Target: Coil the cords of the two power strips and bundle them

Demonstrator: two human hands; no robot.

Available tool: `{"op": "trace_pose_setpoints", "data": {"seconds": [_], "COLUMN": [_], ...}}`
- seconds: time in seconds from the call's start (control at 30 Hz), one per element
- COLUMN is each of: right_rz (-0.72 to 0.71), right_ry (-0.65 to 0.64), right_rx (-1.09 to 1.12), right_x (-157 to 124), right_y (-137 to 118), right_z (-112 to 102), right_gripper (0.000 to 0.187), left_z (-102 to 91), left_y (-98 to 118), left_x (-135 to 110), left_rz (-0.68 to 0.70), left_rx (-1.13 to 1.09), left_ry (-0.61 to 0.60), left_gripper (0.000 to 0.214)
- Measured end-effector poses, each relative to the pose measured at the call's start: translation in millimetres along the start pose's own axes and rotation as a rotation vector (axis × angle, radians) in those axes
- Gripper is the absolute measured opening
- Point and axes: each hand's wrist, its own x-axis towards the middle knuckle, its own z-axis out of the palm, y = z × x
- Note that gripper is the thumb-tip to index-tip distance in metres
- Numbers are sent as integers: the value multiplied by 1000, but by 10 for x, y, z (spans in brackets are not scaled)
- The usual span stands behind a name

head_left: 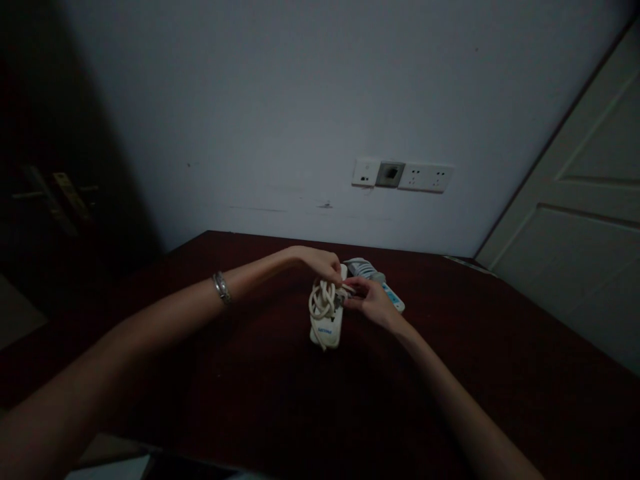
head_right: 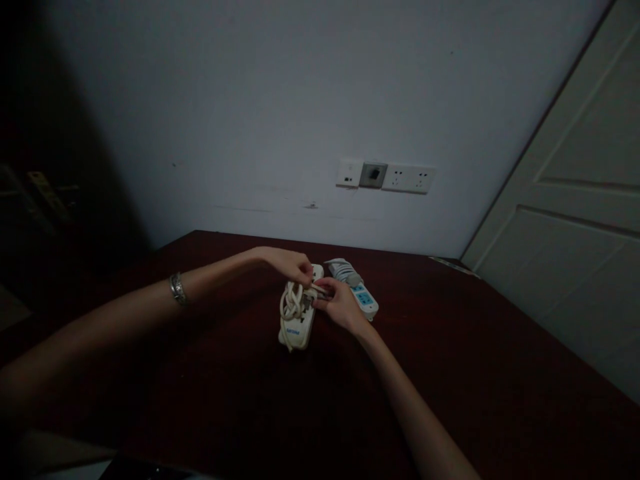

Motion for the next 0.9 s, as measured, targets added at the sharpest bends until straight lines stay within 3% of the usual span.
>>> {"op": "trace_pose_setpoints", "data": {"seconds": [0.17,0.43,0.73,0.9], "right_rz": [-3,4,-35,23], "right_ry": [-34,-51,4,35], "right_rx": [-14,-42,-50,-57], "right_x": [-1,7,38,45], "right_y": [-6,22,130,164], "right_z": [-21,-40,-27,-6], "right_gripper": [33,33,32,32], "left_z": [-78,-117,-76,-12], "left_y": [153,126,170,243], "left_x": [102,289,277,272], "left_rz": [-9,-89,-100,-121], "left_rx": [186,122,241,336], "left_ry": [-101,-192,-56,3], "left_gripper": [22,20,22,22]}}
